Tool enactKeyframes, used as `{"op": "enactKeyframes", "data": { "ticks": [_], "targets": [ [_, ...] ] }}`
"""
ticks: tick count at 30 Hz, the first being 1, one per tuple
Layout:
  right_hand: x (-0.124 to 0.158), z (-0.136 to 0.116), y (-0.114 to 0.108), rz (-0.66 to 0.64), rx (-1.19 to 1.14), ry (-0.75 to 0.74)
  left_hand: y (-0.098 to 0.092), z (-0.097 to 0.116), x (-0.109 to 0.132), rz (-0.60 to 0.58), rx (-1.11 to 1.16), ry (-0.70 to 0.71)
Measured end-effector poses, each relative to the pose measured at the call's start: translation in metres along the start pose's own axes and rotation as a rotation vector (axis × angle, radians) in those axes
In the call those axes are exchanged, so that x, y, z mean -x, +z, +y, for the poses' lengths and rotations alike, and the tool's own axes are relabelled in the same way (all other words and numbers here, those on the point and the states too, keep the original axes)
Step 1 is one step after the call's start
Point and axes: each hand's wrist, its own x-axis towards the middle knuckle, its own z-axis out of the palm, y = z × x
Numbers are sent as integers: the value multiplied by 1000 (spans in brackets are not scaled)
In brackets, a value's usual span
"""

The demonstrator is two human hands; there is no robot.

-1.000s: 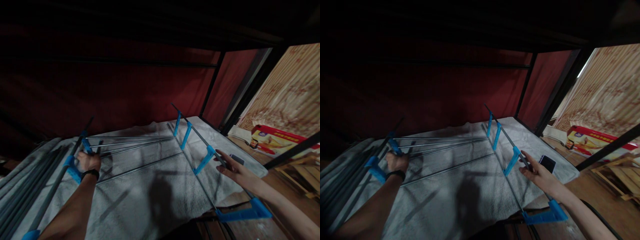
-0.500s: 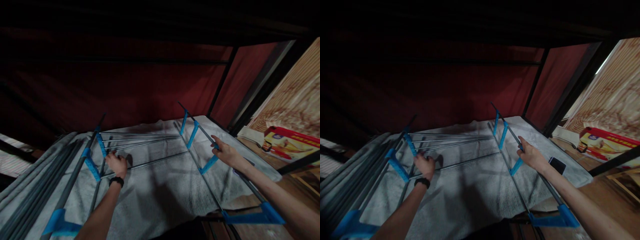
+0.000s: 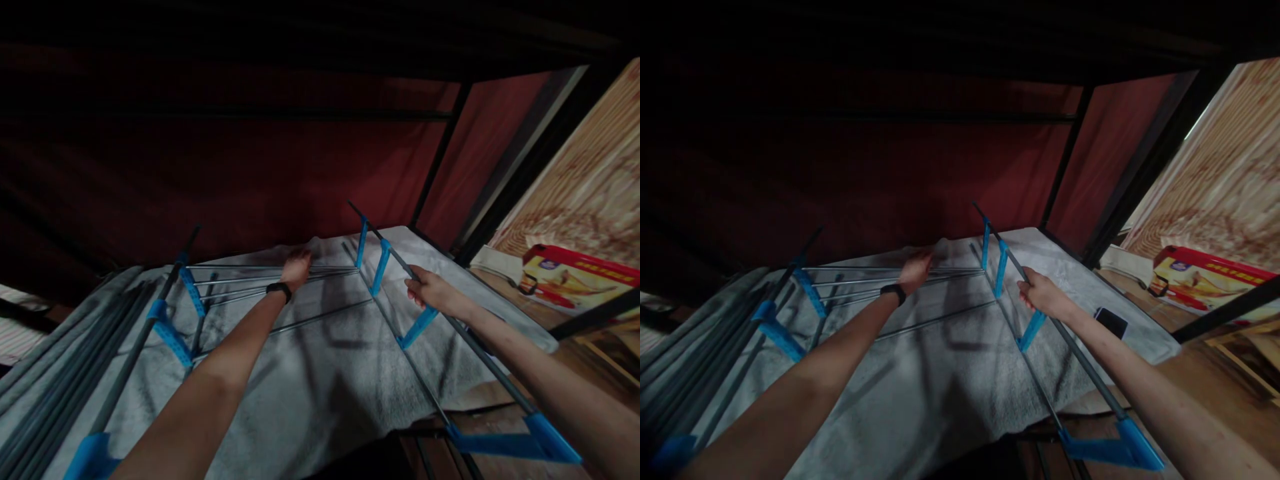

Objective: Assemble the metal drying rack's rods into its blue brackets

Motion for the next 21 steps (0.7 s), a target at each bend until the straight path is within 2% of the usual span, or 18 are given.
{"op": "enactKeyframes", "data": {
  "ticks": [4,7,13,17,21],
  "targets": [
    [7,-1,1,-13,-133,59,13,8,-17,-264,-77,6],
    [8,-1,2,-23,-231,86,23,14,-21,-358,-89,-31],
    [-2,14,-3,7,-225,84,32,13,-22,-364,-71,-12],
    [-16,20,-16,60,-55,26,25,7,-24,-325,-74,11],
    [-41,8,-28,115,78,35,14,6,-29,-272,-41,37]
  ]
}}
